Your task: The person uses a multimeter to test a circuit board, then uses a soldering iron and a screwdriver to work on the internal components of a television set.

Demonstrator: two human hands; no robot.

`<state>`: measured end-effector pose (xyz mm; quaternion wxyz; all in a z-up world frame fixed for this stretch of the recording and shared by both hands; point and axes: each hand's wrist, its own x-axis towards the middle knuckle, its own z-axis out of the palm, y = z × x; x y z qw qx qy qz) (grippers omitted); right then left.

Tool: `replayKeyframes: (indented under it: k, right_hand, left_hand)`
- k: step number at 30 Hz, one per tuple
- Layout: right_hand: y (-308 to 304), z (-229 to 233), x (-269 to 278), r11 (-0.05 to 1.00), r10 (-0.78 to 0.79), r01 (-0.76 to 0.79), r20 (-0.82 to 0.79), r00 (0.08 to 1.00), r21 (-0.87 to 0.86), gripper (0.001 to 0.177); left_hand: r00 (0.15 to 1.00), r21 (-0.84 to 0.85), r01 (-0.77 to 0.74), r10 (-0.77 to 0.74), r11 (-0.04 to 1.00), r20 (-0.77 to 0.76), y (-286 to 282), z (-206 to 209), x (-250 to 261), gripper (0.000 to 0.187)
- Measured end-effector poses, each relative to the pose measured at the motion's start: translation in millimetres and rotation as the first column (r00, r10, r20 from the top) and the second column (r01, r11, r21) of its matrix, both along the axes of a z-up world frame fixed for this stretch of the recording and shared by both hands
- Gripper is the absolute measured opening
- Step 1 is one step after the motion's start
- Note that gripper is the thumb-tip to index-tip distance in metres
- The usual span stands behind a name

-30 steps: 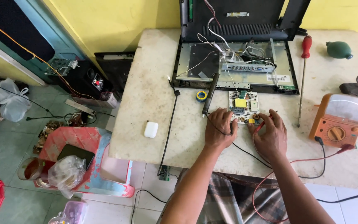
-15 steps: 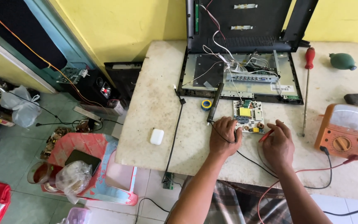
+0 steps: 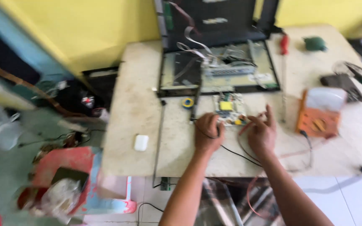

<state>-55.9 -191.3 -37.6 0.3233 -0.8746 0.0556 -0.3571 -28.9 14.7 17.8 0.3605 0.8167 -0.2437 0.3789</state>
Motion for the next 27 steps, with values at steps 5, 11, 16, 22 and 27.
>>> replayKeyframes:
  k: [5,11,16,22,27]
  right_hand:
    - [8.9,33.1,-11.4,0.986,-0.146,0.137,-0.1,0.984,-0.091,0.046]
    - [5.3,30.5,-9.3,0.992,-0.121,0.123,-0.085,0.989,0.021,0.034]
    - [-38.3,2.7,37.9,0.998,-0.046,0.049,0.106,0.993,-0.026,0.033]
    - [-83.3,11.9,126.7,0.974,-0.091,0.084,-0.026,0.995,-0.209,0.052]
    - [-40.3,146.9,123.0,0.977,-0.143,0.211,-0.801,0.581,-0.021,0.054]
  left_hand:
    - [0.993,0.071,-0.05,0.057,0.996,-0.105,-5.0,0.4,-5.6,0.012]
    - [0.965,0.126,-0.172,0.193,0.977,-0.178,-9.7,-11.3,2.2,0.018]
    - [0.972,0.095,-0.195,0.205,0.976,-0.113,-9.6,8.1,2.2,0.01]
    - [0.969,0.061,-0.215,0.221,0.975,-0.111,-8.9,18.9,3.1,0.008]
    - [0.93,0.085,-0.174,0.192,0.981,-0.312,-10.6,26.0,3.4,0.018]
